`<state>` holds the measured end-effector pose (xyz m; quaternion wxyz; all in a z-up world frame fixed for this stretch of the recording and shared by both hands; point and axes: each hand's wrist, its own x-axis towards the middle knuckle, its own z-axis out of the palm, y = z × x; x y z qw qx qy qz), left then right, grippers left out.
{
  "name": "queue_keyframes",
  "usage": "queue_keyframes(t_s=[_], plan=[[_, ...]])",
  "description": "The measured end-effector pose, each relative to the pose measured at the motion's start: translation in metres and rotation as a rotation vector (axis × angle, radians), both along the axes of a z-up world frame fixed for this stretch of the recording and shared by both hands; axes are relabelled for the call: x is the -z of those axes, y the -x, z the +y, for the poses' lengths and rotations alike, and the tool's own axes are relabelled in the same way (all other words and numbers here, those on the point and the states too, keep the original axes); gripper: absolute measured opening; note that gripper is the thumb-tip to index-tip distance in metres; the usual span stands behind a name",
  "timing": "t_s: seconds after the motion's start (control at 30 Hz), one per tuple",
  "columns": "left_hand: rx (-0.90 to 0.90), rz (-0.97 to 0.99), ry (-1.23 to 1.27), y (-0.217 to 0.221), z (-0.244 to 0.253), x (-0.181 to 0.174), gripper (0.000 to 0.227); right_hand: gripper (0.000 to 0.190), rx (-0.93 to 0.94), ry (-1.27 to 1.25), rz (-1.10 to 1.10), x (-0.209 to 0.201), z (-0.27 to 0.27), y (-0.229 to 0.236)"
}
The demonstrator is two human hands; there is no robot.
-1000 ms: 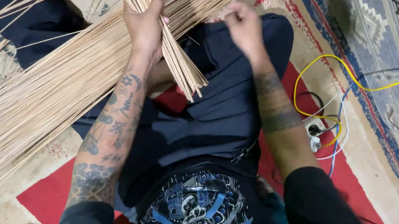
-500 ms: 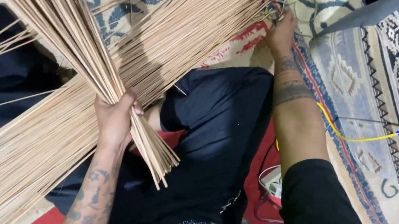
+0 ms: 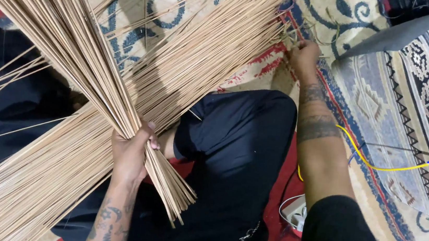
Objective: Bundling and weaving long thin sticks together using string to create a craft item like a broom.
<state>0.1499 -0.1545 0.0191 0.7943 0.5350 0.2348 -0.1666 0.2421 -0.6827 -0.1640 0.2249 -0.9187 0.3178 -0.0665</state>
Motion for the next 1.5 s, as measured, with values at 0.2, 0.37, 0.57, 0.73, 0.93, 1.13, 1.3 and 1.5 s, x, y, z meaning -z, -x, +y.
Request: queue_keyframes(t_s=[0.2,0.37,0.57,0.73,0.93,1.13,1.3,1.5], plan=[[0.046,0.017,0.170,0.004,-0.026,0.010,0.037,0.007,-0.114,-0.692,-0.478,-0.128,0.165,0.047],[0.111,-0.028,0.369,0.015,-0.030,0.029,0.042,0.017,-0.088,-1.175,-0.394,-0.149,0.297,0.120],[0.154,0.068,0.355,0.041,-0.022,0.050,0.028,0.009,-0.201,-1.059,-0.136,-0.130,0.328,0.172],[0.074,0.069,0.345,0.045,-0.035,0.067,0.027,0.014,-0.130,-0.944,-0.161,-0.146,0.341,0.199],[-0.066,-0.004,0.309,0.051,-0.024,0.054,0.025,0.043,-0.136,-1.041,0.036,-0.136,0.387,0.251],[-0.071,-0.002,0.303,0.056,-0.017,0.052,0.023,0.048,-0.250,-0.851,0.225,-0.166,0.407,0.262],[-0.045,-0.008,0.300,0.070,-0.011,0.036,0.035,0.039,-0.254,-0.836,0.245,-0.158,0.409,0.259],[-0.061,0.014,0.350,0.078,-0.015,0.046,0.038,0.038,-0.302,-0.822,0.225,-0.155,0.410,0.259]])
